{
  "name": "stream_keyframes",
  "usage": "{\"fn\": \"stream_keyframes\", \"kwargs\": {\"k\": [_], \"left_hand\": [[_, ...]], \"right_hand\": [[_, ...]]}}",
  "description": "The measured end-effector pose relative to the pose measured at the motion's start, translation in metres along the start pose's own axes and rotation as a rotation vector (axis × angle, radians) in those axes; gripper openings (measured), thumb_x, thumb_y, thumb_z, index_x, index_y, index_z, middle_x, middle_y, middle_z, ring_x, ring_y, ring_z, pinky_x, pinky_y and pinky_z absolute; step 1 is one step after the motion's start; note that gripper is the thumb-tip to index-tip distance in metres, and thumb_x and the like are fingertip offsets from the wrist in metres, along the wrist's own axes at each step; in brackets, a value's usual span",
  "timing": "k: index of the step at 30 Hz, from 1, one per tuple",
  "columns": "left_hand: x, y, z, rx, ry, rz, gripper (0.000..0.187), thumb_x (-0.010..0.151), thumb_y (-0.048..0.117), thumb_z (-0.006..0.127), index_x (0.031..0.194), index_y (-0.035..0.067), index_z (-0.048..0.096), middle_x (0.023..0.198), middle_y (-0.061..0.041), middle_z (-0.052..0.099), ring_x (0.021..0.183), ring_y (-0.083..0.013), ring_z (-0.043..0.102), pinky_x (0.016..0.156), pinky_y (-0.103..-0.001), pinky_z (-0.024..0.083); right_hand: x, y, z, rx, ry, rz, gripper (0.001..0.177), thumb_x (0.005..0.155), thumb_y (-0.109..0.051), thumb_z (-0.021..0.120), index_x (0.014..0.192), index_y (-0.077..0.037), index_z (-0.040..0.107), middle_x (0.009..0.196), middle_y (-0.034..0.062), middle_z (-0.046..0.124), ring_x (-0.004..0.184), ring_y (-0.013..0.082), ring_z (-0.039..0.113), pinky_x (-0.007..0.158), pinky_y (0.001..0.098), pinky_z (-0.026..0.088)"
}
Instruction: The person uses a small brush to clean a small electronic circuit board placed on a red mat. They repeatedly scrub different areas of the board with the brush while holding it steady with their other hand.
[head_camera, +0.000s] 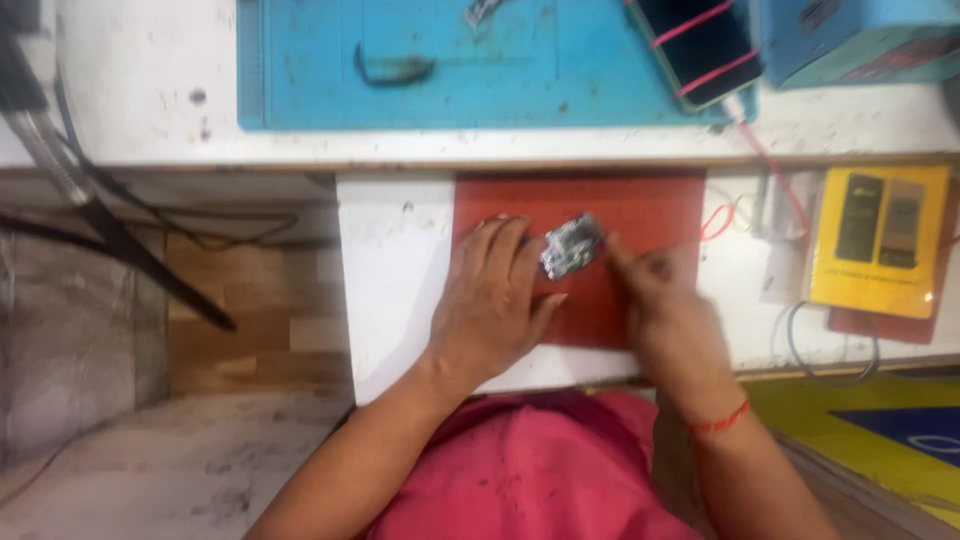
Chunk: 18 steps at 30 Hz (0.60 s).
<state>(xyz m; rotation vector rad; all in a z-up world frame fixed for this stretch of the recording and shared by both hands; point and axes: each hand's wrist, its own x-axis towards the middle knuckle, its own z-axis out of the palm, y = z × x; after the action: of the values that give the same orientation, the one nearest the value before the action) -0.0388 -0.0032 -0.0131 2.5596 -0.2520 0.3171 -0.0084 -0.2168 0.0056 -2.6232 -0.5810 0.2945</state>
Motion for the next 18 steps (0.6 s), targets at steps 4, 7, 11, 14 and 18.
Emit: {"fn": "stream_keyframes", "kwargs": {"k": [4, 7, 11, 14, 18], "left_hand": [[-0.026, 0.013, -0.002, 0.056, -0.001, 0.062, 0.051, 0.090, 0.032, 0.073, 0.135, 0.009, 0.063, 0.145, -0.018, 0.052, 0.139, -0.0368, 0.045, 0.118, -0.059, 0.031], [-0.027, 0.009, -0.003, -0.002, -0.011, 0.067, 0.049, 0.092, 0.031, 0.075, 0.134, 0.009, 0.064, 0.146, -0.018, 0.053, 0.138, -0.0371, 0.045, 0.117, -0.058, 0.033], [-0.023, 0.010, -0.008, -0.040, -0.006, 0.043, 0.045, 0.087, 0.030, 0.076, 0.127, 0.012, 0.068, 0.144, -0.017, 0.054, 0.137, -0.0354, 0.046, 0.118, -0.056, 0.034], [-0.016, 0.011, -0.015, -0.042, -0.017, 0.072, 0.042, 0.085, 0.031, 0.078, 0.121, 0.012, 0.069, 0.142, -0.017, 0.055, 0.136, -0.0353, 0.047, 0.117, -0.055, 0.035], [0.002, 0.001, -0.025, -0.060, -0.191, 0.058, 0.053, 0.082, 0.037, 0.080, 0.122, 0.007, 0.065, 0.126, -0.014, 0.059, 0.120, -0.0329, 0.053, 0.100, -0.051, 0.042]], "right_hand": [[0.006, -0.004, -0.001, -0.033, -0.021, -0.034, 0.062, 0.085, 0.002, 0.057, 0.142, -0.021, 0.061, 0.111, 0.0154, 0.063, 0.080, 0.0378, 0.069, 0.067, 0.0477, 0.057], [0.009, 0.000, -0.004, -0.055, 0.000, 0.049, 0.056, 0.092, -0.001, 0.056, 0.144, -0.022, 0.061, 0.110, 0.0134, 0.065, 0.081, 0.0376, 0.069, 0.069, 0.0487, 0.056], [-0.001, -0.012, 0.005, 0.027, -0.065, -0.071, 0.059, 0.086, 0.000, 0.056, 0.141, -0.021, 0.062, 0.108, 0.0141, 0.063, 0.079, 0.0359, 0.070, 0.067, 0.0474, 0.057], [0.007, -0.004, -0.003, -0.033, 0.016, 0.098, 0.052, 0.095, -0.002, 0.056, 0.143, -0.021, 0.062, 0.112, 0.0142, 0.064, 0.081, 0.0383, 0.069, 0.070, 0.0481, 0.056], [0.000, -0.007, -0.003, 0.015, -0.023, -0.053, 0.064, 0.083, 0.003, 0.055, 0.142, -0.020, 0.062, 0.110, 0.0156, 0.063, 0.083, 0.0373, 0.069, 0.071, 0.0472, 0.057]]}}
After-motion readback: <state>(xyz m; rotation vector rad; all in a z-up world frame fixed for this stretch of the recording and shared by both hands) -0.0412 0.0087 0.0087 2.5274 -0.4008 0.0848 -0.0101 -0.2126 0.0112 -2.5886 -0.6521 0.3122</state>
